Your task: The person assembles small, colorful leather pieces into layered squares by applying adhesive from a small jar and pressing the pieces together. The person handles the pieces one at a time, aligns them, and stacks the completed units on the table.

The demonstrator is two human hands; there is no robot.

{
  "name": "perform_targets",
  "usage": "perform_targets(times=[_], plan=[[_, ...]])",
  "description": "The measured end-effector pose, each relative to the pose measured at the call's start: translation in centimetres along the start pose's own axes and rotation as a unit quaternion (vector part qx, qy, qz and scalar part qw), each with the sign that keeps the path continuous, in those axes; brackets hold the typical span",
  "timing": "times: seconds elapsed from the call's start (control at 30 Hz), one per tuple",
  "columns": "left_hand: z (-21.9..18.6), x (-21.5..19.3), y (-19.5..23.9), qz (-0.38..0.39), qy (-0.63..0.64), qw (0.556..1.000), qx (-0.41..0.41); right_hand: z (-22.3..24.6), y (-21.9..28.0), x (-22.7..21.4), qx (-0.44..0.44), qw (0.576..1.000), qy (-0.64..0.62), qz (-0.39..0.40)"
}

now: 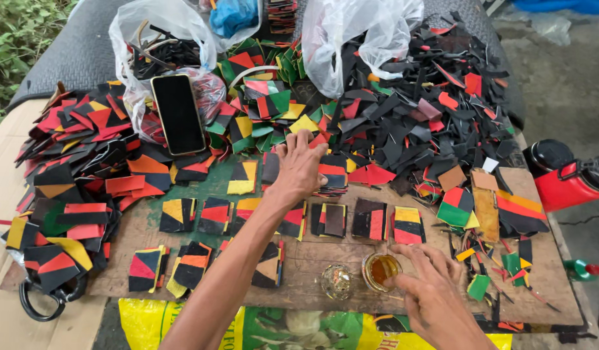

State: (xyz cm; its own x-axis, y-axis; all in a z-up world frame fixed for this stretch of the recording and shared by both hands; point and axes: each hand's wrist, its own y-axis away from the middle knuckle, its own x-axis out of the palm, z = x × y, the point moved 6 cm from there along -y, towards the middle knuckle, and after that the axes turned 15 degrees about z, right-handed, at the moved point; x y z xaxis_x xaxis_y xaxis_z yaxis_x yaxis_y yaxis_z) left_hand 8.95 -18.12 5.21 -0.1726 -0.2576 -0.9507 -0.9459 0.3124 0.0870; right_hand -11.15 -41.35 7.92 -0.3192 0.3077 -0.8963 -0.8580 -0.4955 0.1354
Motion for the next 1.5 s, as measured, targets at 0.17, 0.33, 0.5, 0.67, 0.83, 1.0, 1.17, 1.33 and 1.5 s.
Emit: perform_targets(times=[0.17, 0.33, 0.5, 0.67, 0.83, 1.0, 1.17, 1.33, 1.5], plan=[[0.0, 0.8, -0.2, 0.008, -0.017, 1.000, 0.014, 0.1, 0.0, -0.3, 0.000, 1.000, -0.010, 0.005], [0.0, 1.0, -0.1, 0.001, -0.021, 0.999, 0.041, 0.2, 0.0, -0.4, -0.001, 1.000, -0.026, 0.013], [-0.4, 0.6, 0.0, -0.015, -0.025, 0.997, 0.069, 0.5, 0.0, -0.8, -0.015, 0.999, -0.029, 0.001], [-0.6, 0.1, 0.3, -0.011, -0.009, 0.997, 0.080, 0.6, 0.0, -1.1, -0.007, 1.000, -0.028, 0.005], [-1.1, -0.3, 0.6, -0.027, 0.022, 0.991, 0.132, 0.6, -0.1, -1.1, -0.005, 0.999, -0.028, 0.021], [-1.6, -0.9, 1.3, -0.040, 0.051, 0.985, 0.160, 0.7, 0.0, -0.8, 0.008, 0.999, -0.019, 0.034], [-0.6, -2.8, 1.8, -0.025, 0.290, 0.950, 0.117, 0.9, -0.1, -1.0, 0.009, 0.999, -0.018, 0.039], [5.1, -4.5, 5.9, -0.105, 0.509, 0.853, 0.044, 0.6, -0.2, -0.7, 0.034, 0.996, -0.017, 0.074], [4.6, 1.6, 14.3, -0.086, 0.858, 0.501, 0.079, 1.5, -0.2, -1.2, -0.021, 1.000, 0.002, 0.011]])
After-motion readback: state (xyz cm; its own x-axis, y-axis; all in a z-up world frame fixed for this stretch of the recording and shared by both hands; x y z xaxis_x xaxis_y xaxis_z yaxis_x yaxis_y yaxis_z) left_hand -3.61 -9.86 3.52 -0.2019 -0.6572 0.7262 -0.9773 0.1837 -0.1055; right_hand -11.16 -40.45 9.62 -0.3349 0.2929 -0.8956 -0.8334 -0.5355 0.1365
